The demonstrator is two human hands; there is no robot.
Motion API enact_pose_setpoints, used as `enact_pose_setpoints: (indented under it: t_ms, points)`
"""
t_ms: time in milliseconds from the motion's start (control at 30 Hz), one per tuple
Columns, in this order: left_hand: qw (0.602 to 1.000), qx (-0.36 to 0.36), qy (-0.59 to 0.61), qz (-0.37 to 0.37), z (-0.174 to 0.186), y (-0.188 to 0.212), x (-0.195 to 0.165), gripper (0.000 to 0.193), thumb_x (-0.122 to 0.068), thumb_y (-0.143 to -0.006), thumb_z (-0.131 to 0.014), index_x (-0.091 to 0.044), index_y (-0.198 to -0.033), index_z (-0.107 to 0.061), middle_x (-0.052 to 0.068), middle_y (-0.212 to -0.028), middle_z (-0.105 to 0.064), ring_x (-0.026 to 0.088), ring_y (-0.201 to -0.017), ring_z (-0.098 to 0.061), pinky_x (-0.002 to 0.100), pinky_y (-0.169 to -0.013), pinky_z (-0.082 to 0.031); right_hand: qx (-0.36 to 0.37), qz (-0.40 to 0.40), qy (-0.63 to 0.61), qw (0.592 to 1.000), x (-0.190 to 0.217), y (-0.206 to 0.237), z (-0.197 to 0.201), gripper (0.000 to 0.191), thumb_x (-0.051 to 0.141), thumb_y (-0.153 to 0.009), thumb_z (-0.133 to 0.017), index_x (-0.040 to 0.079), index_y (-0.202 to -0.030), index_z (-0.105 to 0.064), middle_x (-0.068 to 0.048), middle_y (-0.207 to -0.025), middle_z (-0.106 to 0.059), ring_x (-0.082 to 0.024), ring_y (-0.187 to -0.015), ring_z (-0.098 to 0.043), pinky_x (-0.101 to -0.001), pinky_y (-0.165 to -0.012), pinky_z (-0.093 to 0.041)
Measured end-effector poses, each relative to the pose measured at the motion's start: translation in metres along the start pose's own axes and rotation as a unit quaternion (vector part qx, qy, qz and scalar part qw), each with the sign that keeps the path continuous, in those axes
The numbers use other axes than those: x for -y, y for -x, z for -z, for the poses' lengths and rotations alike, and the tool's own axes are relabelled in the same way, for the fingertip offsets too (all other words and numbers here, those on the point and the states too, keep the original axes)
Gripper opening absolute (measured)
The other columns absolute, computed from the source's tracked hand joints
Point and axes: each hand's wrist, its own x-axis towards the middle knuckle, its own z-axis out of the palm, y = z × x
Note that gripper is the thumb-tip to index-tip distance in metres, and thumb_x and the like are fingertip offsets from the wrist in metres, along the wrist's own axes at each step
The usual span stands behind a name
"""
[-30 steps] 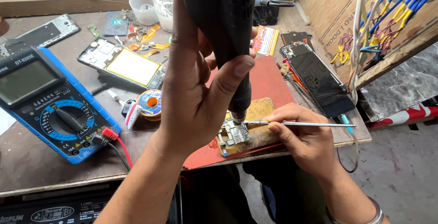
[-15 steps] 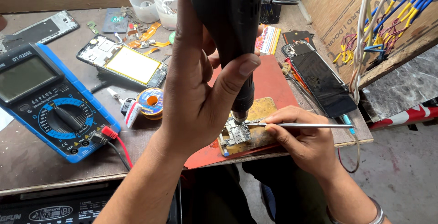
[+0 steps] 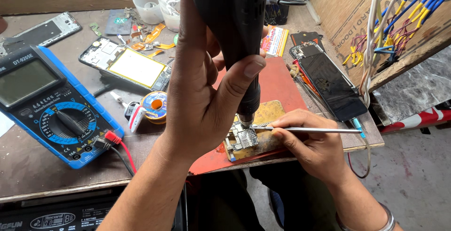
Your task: The person works on a disassembled smartphone motherboard clamped to a repair bench. They use tweezers to position and adjust a small component on the board, then use a hot air gun to heat the board while continuing to work the component with tweezers.
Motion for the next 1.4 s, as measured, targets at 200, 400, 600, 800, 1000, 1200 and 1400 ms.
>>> enact_pose_setpoints:
  t_ms: [200, 400, 600, 800, 1000, 1200, 1400]
  points:
    - [1.0, 0.0, -0.001, -0.01, 0.0004, 0.0005, 0.001, 0.076, -0.016, -0.122, -0.064, -0.007, -0.166, -0.002, 0.006, -0.139, -0.055, 0.008, -0.111, -0.058, 0.024, -0.1, -0.053, -0.003, -0.003, 0.004, 1.0, -0.0003, 0.0004, -0.0002, 0.014, 0.009, -0.091, -0.077, 0.0, -0.101, -0.074, -0.005, -0.092, -0.074, -0.008, -0.079, -0.066, -0.0215, -0.069, -0.053]
    - [1.0, 0.001, 0.004, -0.003, 0.0003, 0.0002, 0.0003, 0.078, -0.016, -0.121, -0.064, -0.007, -0.166, -0.002, 0.006, -0.138, -0.055, 0.008, -0.109, -0.058, 0.025, -0.1, -0.053, -0.006, -0.002, 0.002, 1.0, 0.0, 0.0008, -0.0011, 0.014, 0.009, -0.091, -0.076, 0.001, -0.102, -0.074, -0.005, -0.092, -0.074, -0.008, -0.079, -0.066, -0.0211, -0.069, -0.053]
    - [1.0, 0.0, 0.0, 0.002, -0.0002, -0.0005, -0.0008, 0.078, -0.016, -0.12, -0.064, -0.006, -0.166, -0.003, 0.007, -0.138, -0.055, 0.008, -0.109, -0.058, 0.025, -0.099, -0.053, -0.005, -0.014, 0.0, 1.0, 0.0, 0.0007, -0.0007, 0.013, 0.009, -0.091, -0.076, 0.001, -0.101, -0.074, -0.005, -0.091, -0.074, -0.007, -0.077, -0.065, -0.0211, -0.068, -0.053]
    - [1.0, 0.002, -0.008, -0.004, 0.0011, 0.0003, -0.001, 0.076, -0.016, -0.122, -0.064, -0.007, -0.167, -0.003, 0.006, -0.139, -0.055, 0.008, -0.107, -0.058, 0.024, -0.098, -0.053, -0.006, -0.005, 0.012, 1.0, 0.0003, 0.0003, -0.0005, 0.013, 0.01, -0.091, -0.076, 0.001, -0.101, -0.073, -0.004, -0.09, -0.074, -0.006, -0.076, -0.065, -0.0208, -0.067, -0.052]
    - [1.0, -0.001, 0.001, -0.002, 0.0003, 0.0003, -0.0011, 0.077, -0.017, -0.121, -0.064, -0.006, -0.167, -0.003, 0.006, -0.138, -0.055, 0.007, -0.106, -0.057, 0.024, -0.097, -0.053, -0.009, -0.011, 0.014, 1.0, 0.0009, -0.0002, -0.0011, 0.013, 0.011, -0.092, -0.076, 0.001, -0.1, -0.074, -0.004, -0.089, -0.074, -0.006, -0.073, -0.063, -0.0206, -0.064, -0.051]
    - [1.0, -0.006, 0.004, 0.004, 0.0008, -0.0014, -0.0023, 0.077, -0.018, -0.118, -0.063, -0.005, -0.165, -0.004, 0.008, -0.138, -0.059, 0.01, -0.109, -0.06, 0.027, -0.1, -0.054, -0.014, -0.004, 0.02, 1.0, -0.0007, 0.0003, -0.0015, 0.013, 0.011, -0.092, -0.076, 0.001, -0.1, -0.073, -0.003, -0.088, -0.074, -0.005, -0.074, -0.063, -0.0204, -0.065, -0.051]
    - [1.0, -0.007, -0.004, -0.011, 0.0024, -0.0016, -0.0003, 0.075, -0.017, -0.12, -0.063, -0.006, -0.165, -0.004, 0.008, -0.137, -0.056, 0.013, -0.119, -0.061, 0.03, -0.106, -0.055, -0.016, -0.016, -0.008, 1.0, -0.0029, 0.0015, -0.0011, 0.014, 0.01, -0.093, -0.075, 0.001, -0.103, -0.073, -0.005, -0.092, -0.074, -0.006, -0.078, -0.064, -0.0205, -0.068, -0.052]
